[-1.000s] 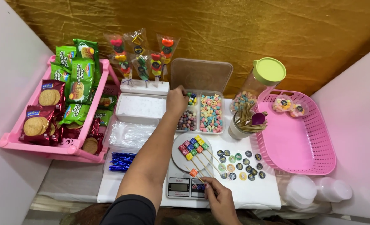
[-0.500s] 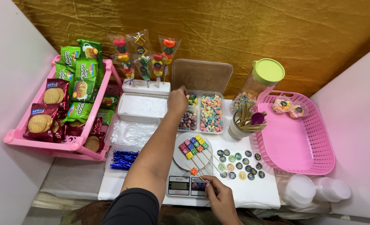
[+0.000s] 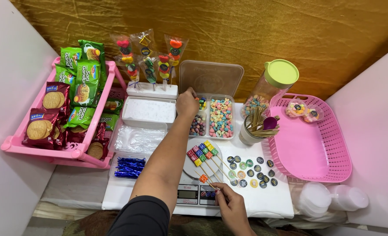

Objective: The person is packaging small square candies into a small plastic bag, aligning them with a stick, and then weighing the finished pack on a digital scale.

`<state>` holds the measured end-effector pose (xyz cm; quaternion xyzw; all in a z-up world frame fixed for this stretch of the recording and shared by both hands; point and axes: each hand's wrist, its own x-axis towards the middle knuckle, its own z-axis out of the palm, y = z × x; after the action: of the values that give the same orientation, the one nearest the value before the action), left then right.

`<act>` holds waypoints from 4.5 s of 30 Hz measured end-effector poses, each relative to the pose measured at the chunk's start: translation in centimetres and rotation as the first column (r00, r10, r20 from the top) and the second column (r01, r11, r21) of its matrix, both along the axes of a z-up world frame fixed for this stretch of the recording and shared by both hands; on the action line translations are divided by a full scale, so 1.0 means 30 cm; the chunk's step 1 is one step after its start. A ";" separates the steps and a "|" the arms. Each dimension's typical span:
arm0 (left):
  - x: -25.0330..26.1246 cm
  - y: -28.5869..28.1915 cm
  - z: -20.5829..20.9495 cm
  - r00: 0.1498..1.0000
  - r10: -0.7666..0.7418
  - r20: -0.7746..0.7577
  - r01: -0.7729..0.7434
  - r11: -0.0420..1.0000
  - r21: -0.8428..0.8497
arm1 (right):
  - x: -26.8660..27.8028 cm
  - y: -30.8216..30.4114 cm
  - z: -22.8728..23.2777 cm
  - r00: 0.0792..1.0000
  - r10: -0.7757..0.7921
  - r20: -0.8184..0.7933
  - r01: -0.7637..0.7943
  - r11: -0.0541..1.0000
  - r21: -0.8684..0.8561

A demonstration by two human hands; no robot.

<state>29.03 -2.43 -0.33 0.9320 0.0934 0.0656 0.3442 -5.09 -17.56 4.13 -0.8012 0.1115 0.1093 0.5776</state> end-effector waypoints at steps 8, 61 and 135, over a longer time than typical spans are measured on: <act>-0.118 0.045 0.126 0.993 -0.087 0.084 0.106 0.957 -0.268 | 0.008 0.002 -0.008 0.999 -0.016 0.030 0.017 1.000 -0.025; -1.023 0.105 0.114 0.985 -0.121 -0.125 -0.059 0.438 -0.897 | -0.131 0.060 0.032 0.948 -0.065 0.313 0.083 0.996 -0.044; -1.098 0.099 0.214 0.994 -0.110 -0.027 0.032 0.498 -0.867 | -0.125 0.078 0.025 0.948 -0.056 0.312 0.044 0.998 0.045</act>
<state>-3.91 0.55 6.09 0.6401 0.0886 -0.0406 0.7621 -8.84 -15.23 4.86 -0.7945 0.0367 -0.0319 0.6054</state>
